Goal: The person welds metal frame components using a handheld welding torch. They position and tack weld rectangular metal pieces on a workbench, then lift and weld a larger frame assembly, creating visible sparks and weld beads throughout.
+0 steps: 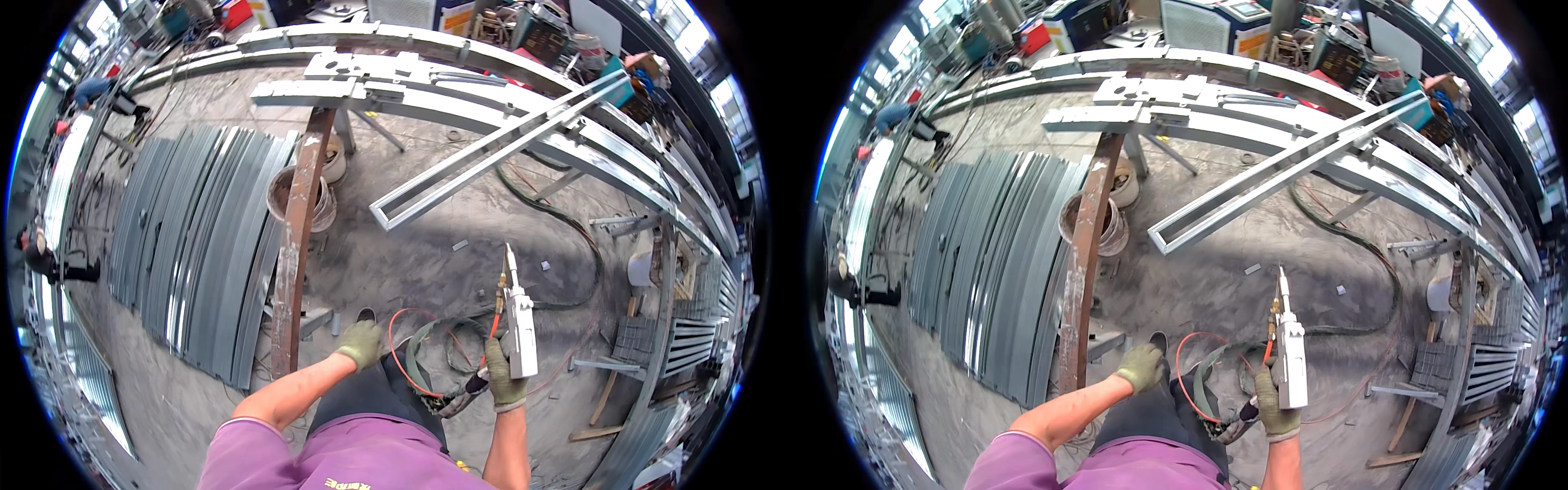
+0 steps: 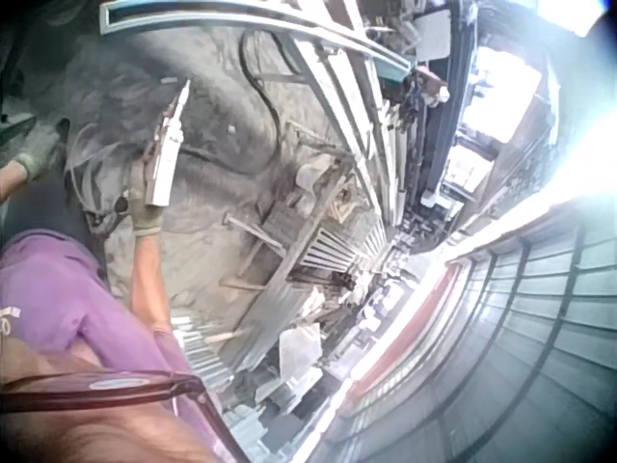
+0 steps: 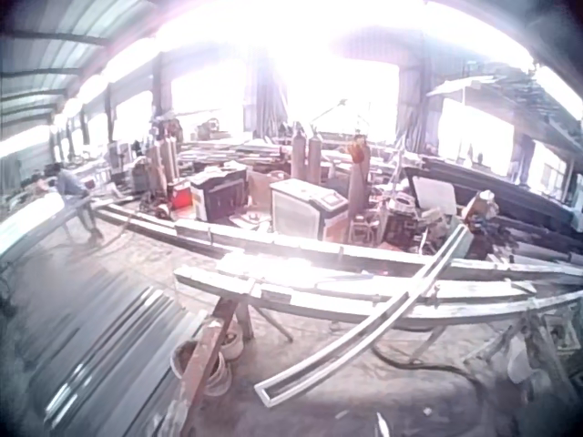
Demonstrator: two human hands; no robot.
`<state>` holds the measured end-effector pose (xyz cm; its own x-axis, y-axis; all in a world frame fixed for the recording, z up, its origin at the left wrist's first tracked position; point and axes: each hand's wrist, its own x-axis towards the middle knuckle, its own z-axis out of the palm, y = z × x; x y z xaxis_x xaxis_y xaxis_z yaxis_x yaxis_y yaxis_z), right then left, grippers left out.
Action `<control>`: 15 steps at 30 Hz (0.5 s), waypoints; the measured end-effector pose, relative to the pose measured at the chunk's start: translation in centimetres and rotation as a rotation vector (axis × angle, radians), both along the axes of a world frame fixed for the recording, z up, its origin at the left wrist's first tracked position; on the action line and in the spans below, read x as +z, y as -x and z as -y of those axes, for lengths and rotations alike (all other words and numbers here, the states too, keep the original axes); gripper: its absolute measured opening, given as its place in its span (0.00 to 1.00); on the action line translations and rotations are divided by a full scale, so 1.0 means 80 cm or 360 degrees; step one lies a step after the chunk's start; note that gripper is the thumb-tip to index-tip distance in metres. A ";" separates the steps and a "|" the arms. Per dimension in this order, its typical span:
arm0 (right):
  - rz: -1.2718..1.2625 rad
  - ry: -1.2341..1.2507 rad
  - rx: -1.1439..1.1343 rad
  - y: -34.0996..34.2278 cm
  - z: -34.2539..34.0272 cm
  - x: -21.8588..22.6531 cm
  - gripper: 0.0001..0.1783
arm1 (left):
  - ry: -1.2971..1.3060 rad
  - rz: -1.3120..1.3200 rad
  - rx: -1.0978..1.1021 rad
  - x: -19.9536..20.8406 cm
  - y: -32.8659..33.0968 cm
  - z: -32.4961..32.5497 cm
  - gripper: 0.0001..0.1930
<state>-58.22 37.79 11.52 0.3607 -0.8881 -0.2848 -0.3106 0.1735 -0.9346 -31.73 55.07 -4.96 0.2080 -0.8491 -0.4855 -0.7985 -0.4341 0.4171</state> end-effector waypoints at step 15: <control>-0.0014 0.0243 0.0228 -0.093 0.030 -0.093 0.10 | 0.0052 0.0088 0.0305 -0.051 -0.026 -0.108 0.17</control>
<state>-50.75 35.38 4.07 0.4845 -0.8610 -0.1546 -0.3304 -0.0165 -0.9437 -29.66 63.73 -9.06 0.3929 -0.8064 -0.4420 -0.7245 -0.5674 0.3912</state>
